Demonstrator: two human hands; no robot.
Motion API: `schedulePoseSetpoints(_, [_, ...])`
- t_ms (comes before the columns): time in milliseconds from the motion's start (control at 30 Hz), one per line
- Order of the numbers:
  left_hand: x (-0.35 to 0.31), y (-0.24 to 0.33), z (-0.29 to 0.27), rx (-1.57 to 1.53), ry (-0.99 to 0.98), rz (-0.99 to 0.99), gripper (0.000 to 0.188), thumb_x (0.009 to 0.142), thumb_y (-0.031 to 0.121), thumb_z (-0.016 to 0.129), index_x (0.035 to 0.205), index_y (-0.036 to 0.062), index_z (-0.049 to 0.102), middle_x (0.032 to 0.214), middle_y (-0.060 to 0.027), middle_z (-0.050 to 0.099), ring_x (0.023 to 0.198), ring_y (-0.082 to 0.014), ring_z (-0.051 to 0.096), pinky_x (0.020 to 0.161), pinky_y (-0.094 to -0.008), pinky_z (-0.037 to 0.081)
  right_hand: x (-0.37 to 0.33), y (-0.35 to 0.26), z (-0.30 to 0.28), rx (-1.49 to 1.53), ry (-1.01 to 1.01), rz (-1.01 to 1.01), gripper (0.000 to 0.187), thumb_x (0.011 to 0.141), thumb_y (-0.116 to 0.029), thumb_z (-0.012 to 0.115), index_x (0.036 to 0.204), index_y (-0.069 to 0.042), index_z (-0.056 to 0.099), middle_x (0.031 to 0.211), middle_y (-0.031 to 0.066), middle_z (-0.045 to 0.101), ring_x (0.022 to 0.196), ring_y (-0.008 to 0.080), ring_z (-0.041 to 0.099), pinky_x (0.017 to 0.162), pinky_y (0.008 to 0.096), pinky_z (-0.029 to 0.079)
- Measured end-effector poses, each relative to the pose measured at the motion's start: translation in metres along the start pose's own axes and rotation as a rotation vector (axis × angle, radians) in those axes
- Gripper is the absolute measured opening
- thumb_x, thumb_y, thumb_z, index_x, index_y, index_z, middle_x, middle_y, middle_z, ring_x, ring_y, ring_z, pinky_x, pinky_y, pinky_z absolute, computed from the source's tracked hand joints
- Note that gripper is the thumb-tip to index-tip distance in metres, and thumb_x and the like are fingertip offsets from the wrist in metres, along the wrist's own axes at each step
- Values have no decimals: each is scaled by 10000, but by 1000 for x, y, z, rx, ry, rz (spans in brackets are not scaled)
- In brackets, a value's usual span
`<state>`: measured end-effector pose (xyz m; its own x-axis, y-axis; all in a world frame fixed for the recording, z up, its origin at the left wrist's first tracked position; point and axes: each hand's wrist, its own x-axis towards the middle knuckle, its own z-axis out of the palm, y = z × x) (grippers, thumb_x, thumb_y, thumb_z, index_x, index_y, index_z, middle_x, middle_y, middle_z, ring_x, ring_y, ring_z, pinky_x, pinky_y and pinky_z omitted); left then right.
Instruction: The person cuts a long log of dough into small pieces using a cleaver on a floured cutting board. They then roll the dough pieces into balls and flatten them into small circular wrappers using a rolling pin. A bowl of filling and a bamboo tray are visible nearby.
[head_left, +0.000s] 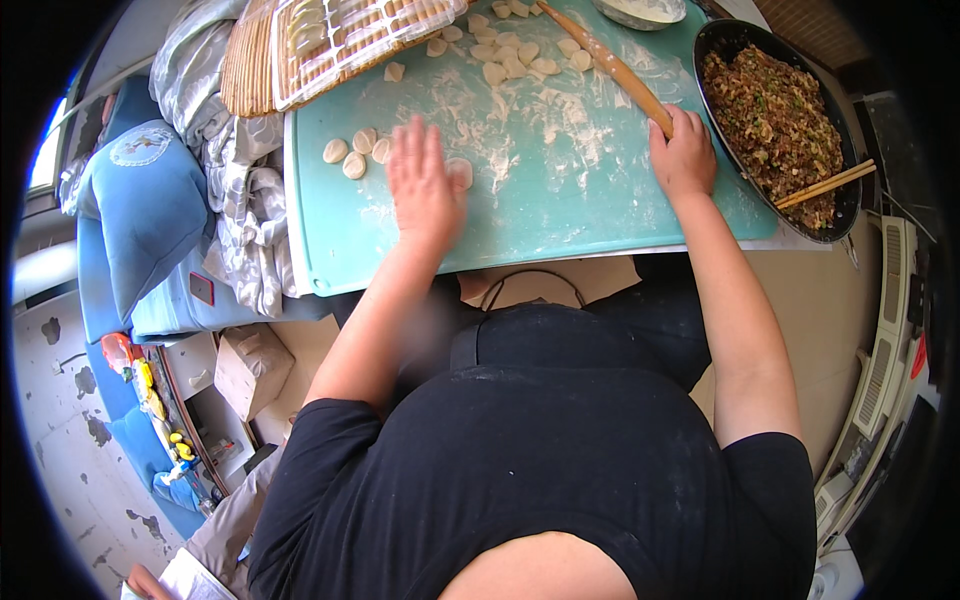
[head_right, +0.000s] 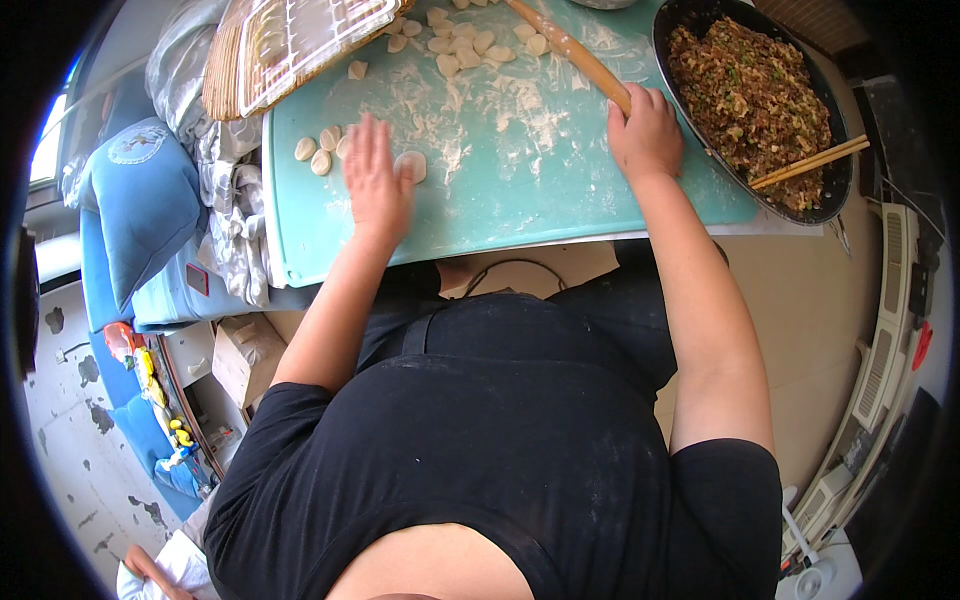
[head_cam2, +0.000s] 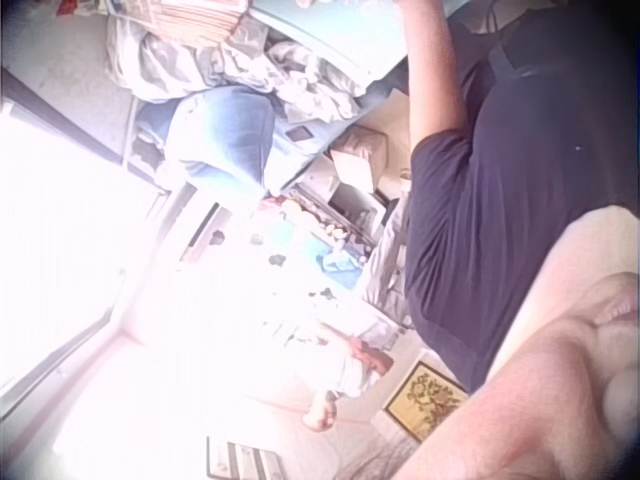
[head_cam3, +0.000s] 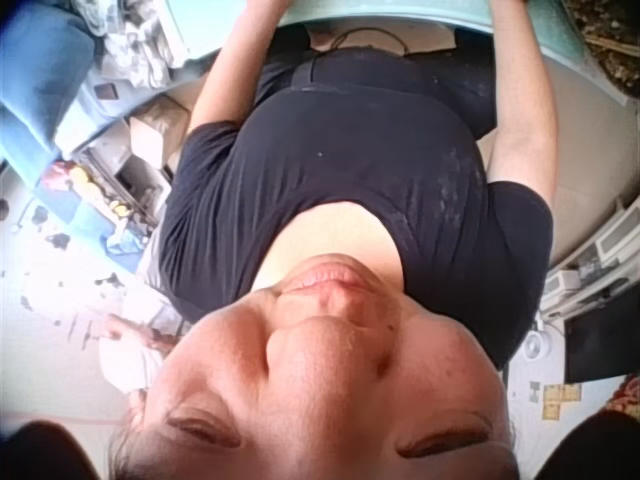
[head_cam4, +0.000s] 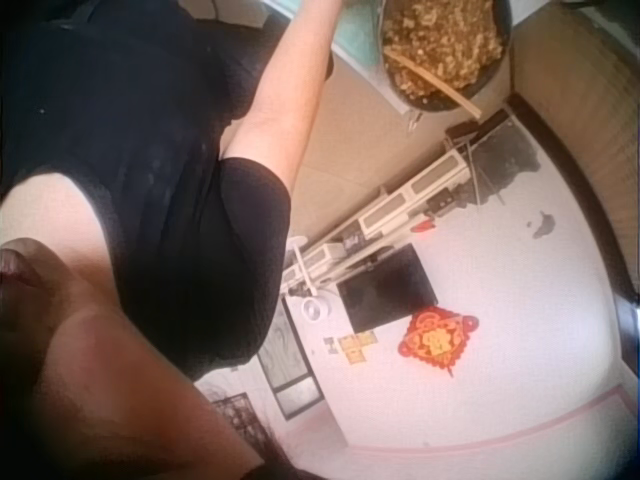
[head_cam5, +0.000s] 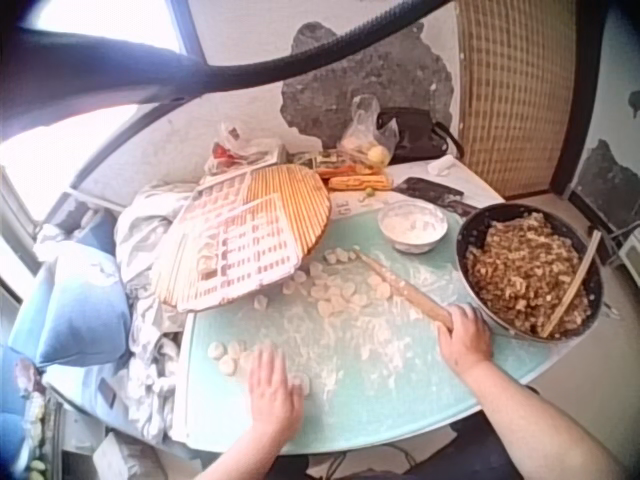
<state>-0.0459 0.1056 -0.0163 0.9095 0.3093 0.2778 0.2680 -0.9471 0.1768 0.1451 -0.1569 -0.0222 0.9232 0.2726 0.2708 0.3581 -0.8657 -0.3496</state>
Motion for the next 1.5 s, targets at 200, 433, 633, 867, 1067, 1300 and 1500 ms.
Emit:
schedulePoseSetpoints(200, [-20,15,3,17,-253,95,735,901,407,464,1407,-55,199,1498,-217,137,1392,-356,134,1124,-437,139,-2,1,2,-1,33,-24,284,848,-286,583,1082,-125,585,1056,77,582,988,303,550,826,399,459])
schedulePoseSetpoints(433, [-14,11,-4,17,-306,139,769,888,450,476,1416,-32,194,1497,-221,134,1391,-358,137,1125,-425,146,-1,4,3,24,39,-40,297,832,-271,596,1094,-132,579,1038,88,578,976,309,541,827,408,458])
schedulePoseSetpoints(633, [-8,-34,-9,92,-242,-11,816,845,458,554,1444,49,180,1514,-191,105,1400,-368,76,1125,-486,70,-1,0,-1,28,13,-10,299,836,-271,593,1100,-134,572,1042,80,567,1001,301,528,829,403,458])
schedulePoseSetpoints(867, [26,-114,5,-121,-72,-198,684,839,496,549,1403,165,345,1477,-209,221,1359,-426,178,1080,-537,178,0,0,2,11,18,-13,291,838,-272,589,1094,-136,568,1050,68,561,1001,283,530,827,403,461])
schedulePoseSetpoints(1067, [35,-33,15,92,-175,-54,577,864,476,499,1384,255,378,1487,-166,226,1369,-424,148,1083,-579,122,0,0,-1,7,5,-18,294,835,-268,590,1089,-122,568,1037,76,562,984,283,536,808,407,466])
schedulePoseSetpoints(1300, [90,-88,31,167,37,-14,550,877,437,477,1360,181,410,1452,-193,279,1341,-436,205,1055,-608,141,-2,4,2,5,41,-25,289,830,-266,595,1076,-115,572,1014,85,567,964,296,539,805,412,464])
schedulePoseSetpoints(1500, [129,-34,36,-20,79,189,494,803,341,618,1221,91,539,1250,-171,502,1165,-360,441,987,-472,335,-1,4,3,-11,19,0,300,837,-280,595,1096,-132,573,1040,69,566,984,291,541,829,396,459])
